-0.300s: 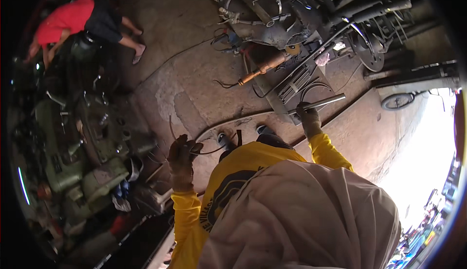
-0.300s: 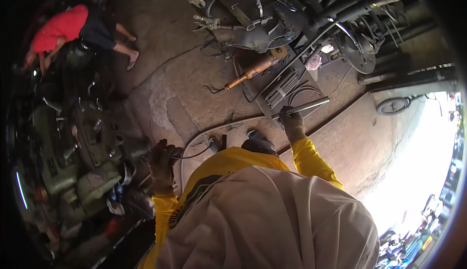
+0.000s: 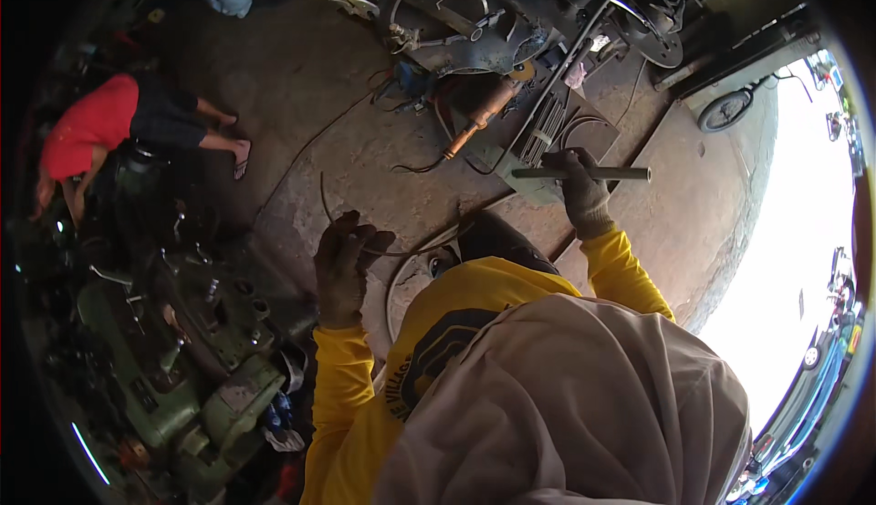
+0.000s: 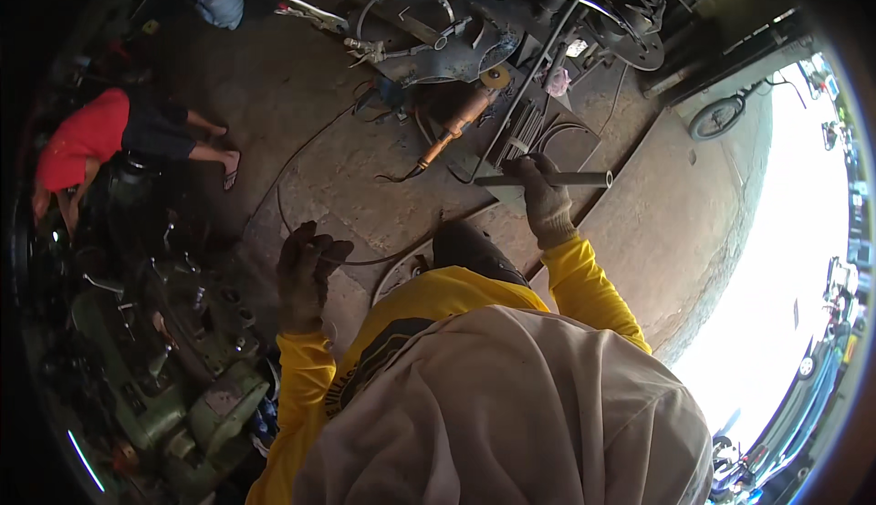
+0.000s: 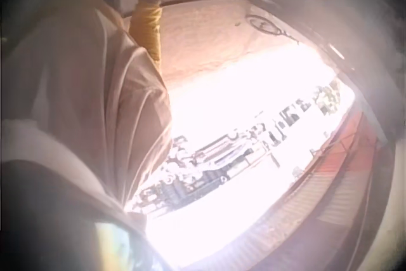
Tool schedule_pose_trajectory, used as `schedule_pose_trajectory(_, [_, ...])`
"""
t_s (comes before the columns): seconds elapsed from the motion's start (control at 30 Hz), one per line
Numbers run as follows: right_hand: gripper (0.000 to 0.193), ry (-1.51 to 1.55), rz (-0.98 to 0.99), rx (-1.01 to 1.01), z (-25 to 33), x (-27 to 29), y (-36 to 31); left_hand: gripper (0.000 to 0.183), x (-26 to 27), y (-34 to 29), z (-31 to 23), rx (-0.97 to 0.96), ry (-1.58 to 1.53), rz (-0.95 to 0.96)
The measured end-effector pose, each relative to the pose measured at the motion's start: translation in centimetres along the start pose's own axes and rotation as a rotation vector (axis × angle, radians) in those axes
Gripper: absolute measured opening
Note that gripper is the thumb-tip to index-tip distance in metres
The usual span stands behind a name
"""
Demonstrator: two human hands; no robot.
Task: The person handles metal wires and curved metal pieces, placing them into a large industrial press and using a bench vise to secure and bend them.
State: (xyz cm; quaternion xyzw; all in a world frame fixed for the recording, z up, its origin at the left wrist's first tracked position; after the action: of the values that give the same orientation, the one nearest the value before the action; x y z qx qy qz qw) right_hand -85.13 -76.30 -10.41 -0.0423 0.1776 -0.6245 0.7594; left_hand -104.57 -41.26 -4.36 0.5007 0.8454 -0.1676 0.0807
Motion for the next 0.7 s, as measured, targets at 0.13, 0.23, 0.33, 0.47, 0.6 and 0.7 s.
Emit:
schedule_pose_trajectory(0.13, [0.042,-0.214,0.164,0.175,4.3,-5.9,-3.4,0.039,-3.9,3.7,-1.6,0.012,-0.156,0.142])
schedule_pose_trajectory(0.23, [0.045,-0.235,0.342,0.233,5.1,-8.0,-4.7,0.041,-7.2,6.2,-2.9,0.015,-0.180,0.196])
schedule_pose_trajectory(0.33, [0.049,-0.070,0.472,0.327,6.3,-9.1,-4.4,0.036,-10.4,8.7,-5.2,-0.032,-0.178,0.273])
schedule_pose_trajectory(0.47, [0.048,0.398,0.405,0.288,9.0,-9.5,-0.5,0.034,-12.9,12.4,-7.0,-0.005,-0.193,0.368])
schedule_pose_trajectory(0.6, [0.035,0.173,0.122,0.378,12.6,-7.0,2.9,0.041,-16.7,18.1,-13.6,-0.688,0.754,0.590])
schedule_pose_trajectory(0.7, [0.039,-0.316,0.035,0.670,17.0,-4.7,4.9,0.048,-20.2,23.1,-16.2,-0.667,0.687,0.724])
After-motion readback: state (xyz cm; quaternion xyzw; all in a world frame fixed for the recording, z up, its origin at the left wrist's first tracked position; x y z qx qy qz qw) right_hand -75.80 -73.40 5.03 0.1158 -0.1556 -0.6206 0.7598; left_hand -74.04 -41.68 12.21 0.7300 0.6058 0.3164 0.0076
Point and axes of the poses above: each hand's wrist, its own y-axis towards the middle knuckle, its own x-axis out of the back of the hand, z = x × y, the point moved 6 cm from there along y, towards the middle knuckle, and after that the axes turned 5 degrees about -x, right-handed, at the moved point
